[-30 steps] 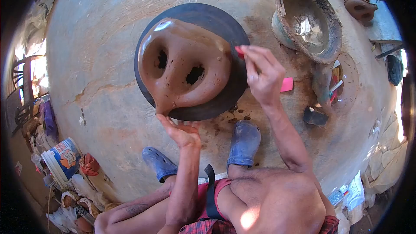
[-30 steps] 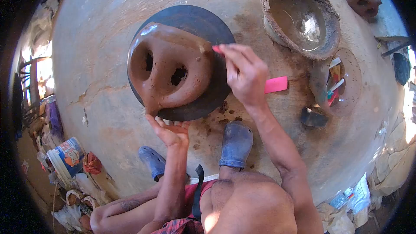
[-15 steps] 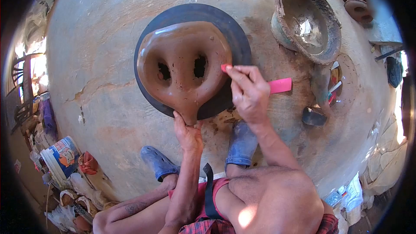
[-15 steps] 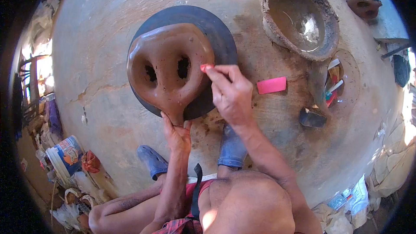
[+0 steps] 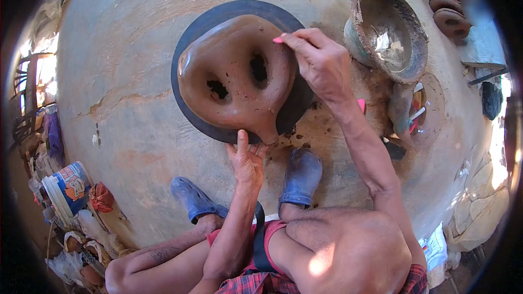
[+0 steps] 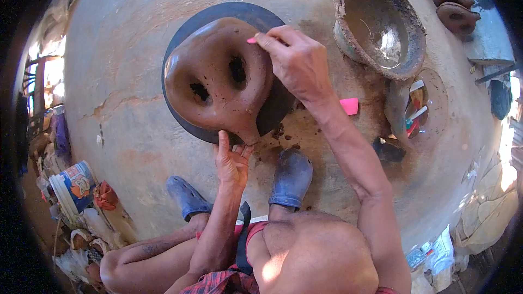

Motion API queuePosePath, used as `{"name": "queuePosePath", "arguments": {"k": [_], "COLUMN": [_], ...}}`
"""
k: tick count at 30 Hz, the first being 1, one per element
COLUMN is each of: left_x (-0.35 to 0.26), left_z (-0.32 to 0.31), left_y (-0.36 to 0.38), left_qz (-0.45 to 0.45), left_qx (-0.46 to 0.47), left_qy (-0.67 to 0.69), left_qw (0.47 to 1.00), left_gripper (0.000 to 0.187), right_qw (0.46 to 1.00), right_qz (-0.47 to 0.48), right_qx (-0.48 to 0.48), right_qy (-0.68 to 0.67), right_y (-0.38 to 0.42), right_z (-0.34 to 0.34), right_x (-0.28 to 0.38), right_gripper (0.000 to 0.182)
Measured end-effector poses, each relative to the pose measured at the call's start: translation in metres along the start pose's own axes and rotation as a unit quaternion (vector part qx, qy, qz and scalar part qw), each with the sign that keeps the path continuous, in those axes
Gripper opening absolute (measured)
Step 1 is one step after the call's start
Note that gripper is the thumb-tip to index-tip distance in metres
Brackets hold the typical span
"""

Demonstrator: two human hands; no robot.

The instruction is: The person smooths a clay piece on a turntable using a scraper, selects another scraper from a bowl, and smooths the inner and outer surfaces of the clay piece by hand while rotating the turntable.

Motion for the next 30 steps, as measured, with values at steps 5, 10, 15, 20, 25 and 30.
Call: {"name": "queuePosePath", "arguments": {"k": [5,10,15,20,25,30], "left_x": [0.008,0.026,0.030,0.024,0.019,0.028], "left_z": [-0.009,-0.012,-0.018,-0.019,-0.017,-0.017], "left_y": [0.005,0.006,0.003,0.004,0.006,0.006], "left_qz": [0.016,0.013,-0.036,-0.044,-0.011,-0.001], "left_qx": [-0.035,-0.074,-0.072,-0.055,-0.071,-0.076], "left_qy": [0.023,-0.016,0.037,0.034,0.030,0.025], "left_qw": [0.999,0.997,0.996,0.997,0.997,0.997], "left_gripper": [0.084,0.079,0.071,0.073,0.076,0.075], "right_qw": [0.997,0.989,0.985,0.975,0.978,0.993], "right_qz": [-0.057,-0.141,-0.125,-0.010,0.001,-0.109], "right_qx": [0.048,0.032,0.092,0.200,0.194,0.025], "right_qy": [0.006,-0.017,-0.080,-0.096,-0.081,-0.022], "right_y": [0.035,0.077,0.104,0.118,0.092,0.065], "right_z": [0.005,0.007,0.013,0.030,0.050,0.018], "right_x": [0.026,0.061,0.083,0.077,0.061,0.057], "right_gripper": [0.031,0.041,0.042,0.025,0.022,0.028]}}
Point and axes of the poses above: each hand's wrist, its own y-axis away from the middle knuckle, its own z-axis out of the back of the hand, x = y × z, the point moved 4 cm from there along -y, towards the middle knuckle, and after that the axes turned 3 degrees about -z, right-handed, at the moved point
